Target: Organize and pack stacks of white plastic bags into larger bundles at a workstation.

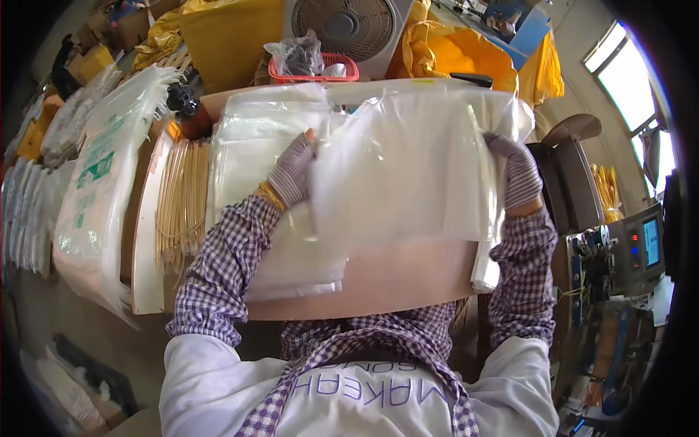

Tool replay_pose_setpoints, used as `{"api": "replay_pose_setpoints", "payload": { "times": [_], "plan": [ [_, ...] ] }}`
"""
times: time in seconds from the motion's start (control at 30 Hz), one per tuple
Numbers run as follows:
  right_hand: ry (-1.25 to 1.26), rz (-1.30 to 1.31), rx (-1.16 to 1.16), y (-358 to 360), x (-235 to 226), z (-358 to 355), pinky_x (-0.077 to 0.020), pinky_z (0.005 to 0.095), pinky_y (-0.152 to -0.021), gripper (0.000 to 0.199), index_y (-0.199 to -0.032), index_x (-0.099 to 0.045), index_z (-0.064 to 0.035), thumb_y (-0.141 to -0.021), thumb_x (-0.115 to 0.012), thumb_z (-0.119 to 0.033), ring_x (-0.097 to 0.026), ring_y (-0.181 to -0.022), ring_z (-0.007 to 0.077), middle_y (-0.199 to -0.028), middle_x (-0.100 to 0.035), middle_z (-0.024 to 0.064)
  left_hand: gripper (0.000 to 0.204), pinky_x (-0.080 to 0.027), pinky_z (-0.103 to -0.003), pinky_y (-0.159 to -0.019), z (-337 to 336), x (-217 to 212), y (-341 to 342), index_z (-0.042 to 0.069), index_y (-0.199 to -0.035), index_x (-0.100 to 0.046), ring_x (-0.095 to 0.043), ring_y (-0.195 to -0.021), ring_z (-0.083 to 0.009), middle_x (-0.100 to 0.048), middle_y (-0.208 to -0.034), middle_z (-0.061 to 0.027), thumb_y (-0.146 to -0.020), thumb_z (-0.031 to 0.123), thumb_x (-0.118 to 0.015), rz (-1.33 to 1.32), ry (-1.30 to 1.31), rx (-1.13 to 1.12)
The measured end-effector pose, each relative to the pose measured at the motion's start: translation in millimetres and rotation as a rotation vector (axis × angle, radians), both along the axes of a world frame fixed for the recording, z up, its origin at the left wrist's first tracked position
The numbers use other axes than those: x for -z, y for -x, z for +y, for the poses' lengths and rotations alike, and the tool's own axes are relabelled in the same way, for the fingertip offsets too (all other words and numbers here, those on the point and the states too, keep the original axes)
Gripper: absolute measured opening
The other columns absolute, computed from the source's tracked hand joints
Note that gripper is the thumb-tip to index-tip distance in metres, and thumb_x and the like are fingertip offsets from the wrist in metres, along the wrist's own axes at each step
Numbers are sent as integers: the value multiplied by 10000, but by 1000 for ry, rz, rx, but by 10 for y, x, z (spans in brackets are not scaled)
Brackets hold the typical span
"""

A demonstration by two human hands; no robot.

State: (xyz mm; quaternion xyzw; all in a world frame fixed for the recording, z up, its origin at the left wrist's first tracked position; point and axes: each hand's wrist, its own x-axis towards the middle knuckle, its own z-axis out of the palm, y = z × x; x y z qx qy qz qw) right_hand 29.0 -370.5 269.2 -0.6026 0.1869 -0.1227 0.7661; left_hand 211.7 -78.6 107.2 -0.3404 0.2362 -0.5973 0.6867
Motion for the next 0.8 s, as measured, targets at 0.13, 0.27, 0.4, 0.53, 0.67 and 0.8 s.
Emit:
{"api": "replay_pose_setpoints", "payload": {
  "times": [0.13,0.27,0.4,0.53,0.67,0.8],
  "plan": [
    [54,-10,-5,42,-210,-106,-520,311,-716,271,-892,-612,11,-666,-635,-136,-607,-733,221,-849,-620,121,576,-414,-411,-876,-19,-87,153,17,-1232,-316,-492,-988,-311,-442,-1157,-199,-858,440,-431,-1227,-693,-289],
    [86,83,57,12,-248,-12,-530,320,-688,295,-931,-592,8,-678,-641,-135,-612,-714,228,-854,-620,122,653,-368,-459,-932,113,5,101,16,-1259,-272,-448,-1072,-350,-418,-1179,-220,-836,480,-450,-1243,-709,-234],
    [86,41,153,-14,-98,-146,-519,317,-691,255,-928,-598,1,-707,-621,-126,-609,-707,218,-851,-620,119,584,-412,-409,-900,84,-33,111,5,-1177,-362,-506,-1028,-295,-497,-1109,-202,-833,463,-474,-1328,-808,-216],
    [32,-4,267,-86,-12,-370,-515,335,-706,263,-961,-586,9,-731,-613,-117,-604,-729,240,-869,-620,127,512,-466,-373,-841,13,-57,110,-10,-1064,-478,-572,-918,-264,-574,-978,-164,-806,427,-548,-1502,-923,-182],
    [-31,-50,444,-152,-66,-240,-513,343,-717,272,-987,-570,12,-745,-605,-107,-602,-742,249,-887,-615,132,455,-476,-358,-824,-43,-128,135,-2,-1002,-530,-582,-899,-249,-593,-936,-146,-798,402,-573,-1565,-977,-141],
    [-91,-172,408,-277,-2,-155,-493,353,-755,266,-985,-569,5,-741,-605,-95,-588,-786,256,-900,-610,122,461,-487,-359,-793,-78,-266,307,6,-891,-590,-603,-856,-242,-616,-909,-152,-827,452,-496,-1699,-1004,-85]
  ]
}}
